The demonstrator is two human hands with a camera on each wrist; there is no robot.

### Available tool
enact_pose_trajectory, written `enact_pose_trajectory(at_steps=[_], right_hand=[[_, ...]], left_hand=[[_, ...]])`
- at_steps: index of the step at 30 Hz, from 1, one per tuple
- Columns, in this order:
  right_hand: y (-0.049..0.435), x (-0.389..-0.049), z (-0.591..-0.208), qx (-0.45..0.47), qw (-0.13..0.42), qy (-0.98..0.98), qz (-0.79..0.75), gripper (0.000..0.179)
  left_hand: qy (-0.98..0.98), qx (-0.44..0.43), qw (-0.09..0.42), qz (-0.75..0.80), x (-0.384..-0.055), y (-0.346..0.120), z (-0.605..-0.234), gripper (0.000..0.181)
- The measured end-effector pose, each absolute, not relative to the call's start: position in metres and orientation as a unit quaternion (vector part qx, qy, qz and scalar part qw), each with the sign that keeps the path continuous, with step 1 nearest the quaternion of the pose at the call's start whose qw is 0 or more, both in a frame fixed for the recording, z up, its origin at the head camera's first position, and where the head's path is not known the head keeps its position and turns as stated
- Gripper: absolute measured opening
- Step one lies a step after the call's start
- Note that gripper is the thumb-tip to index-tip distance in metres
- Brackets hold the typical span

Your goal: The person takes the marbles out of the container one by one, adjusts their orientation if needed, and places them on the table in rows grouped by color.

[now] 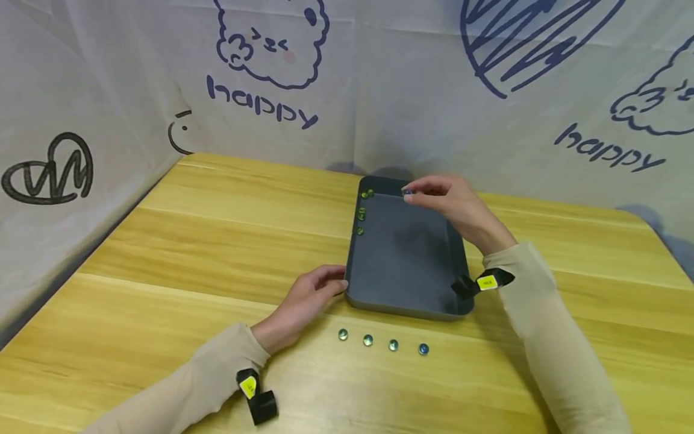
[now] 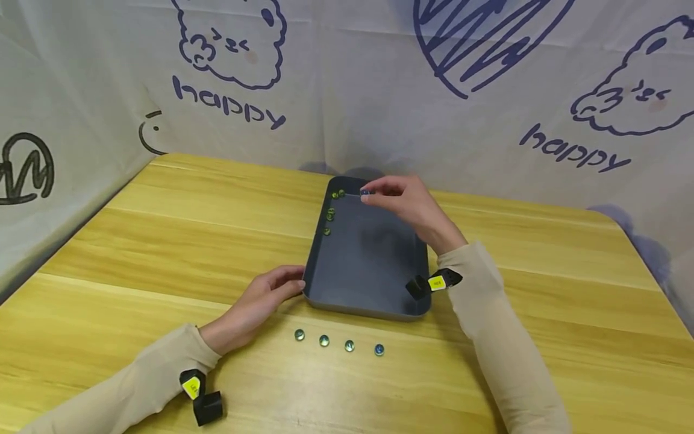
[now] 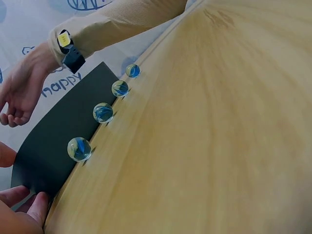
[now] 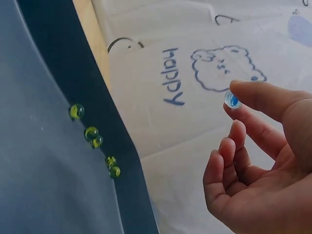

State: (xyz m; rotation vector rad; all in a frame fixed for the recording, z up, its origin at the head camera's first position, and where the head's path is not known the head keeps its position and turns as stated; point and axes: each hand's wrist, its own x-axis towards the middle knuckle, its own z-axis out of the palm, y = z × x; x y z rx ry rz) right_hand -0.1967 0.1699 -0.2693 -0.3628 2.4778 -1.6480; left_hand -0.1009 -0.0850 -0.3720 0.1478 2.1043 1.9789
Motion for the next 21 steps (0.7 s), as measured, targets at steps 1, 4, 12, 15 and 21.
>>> enact_pose_trajectory(at_steps=[1, 4, 12, 15, 21], right_hand=[[0.17, -0.194, -0.269, -0.121, 0.072, 0.824, -0.548, 0.034], [0.171, -0.186, -0.268, -0.126, 0.074, 0.824, -0.548, 0.037], [0.167, -0.168, -0.265, -0.14, 0.068, 0.832, -0.533, 0.037], [0.168, -0.161, -0.265, -0.141, 0.065, 0.835, -0.528, 0.036], [0.17, -0.148, -0.269, -0.134, 0.069, 0.832, -0.534, 0.035]], left_hand=[[0.721, 0.051, 0.125, 0.679, -0.101, -0.085, -0.372, 0.039], [0.72, 0.053, 0.126, 0.68, -0.101, -0.085, -0.374, 0.039], [0.716, 0.056, 0.124, 0.684, -0.101, -0.086, -0.375, 0.04], [0.716, 0.056, 0.125, 0.685, -0.101, -0.086, -0.375, 0.04], [0.717, 0.055, 0.124, 0.684, -0.101, -0.086, -0.374, 0.04]])
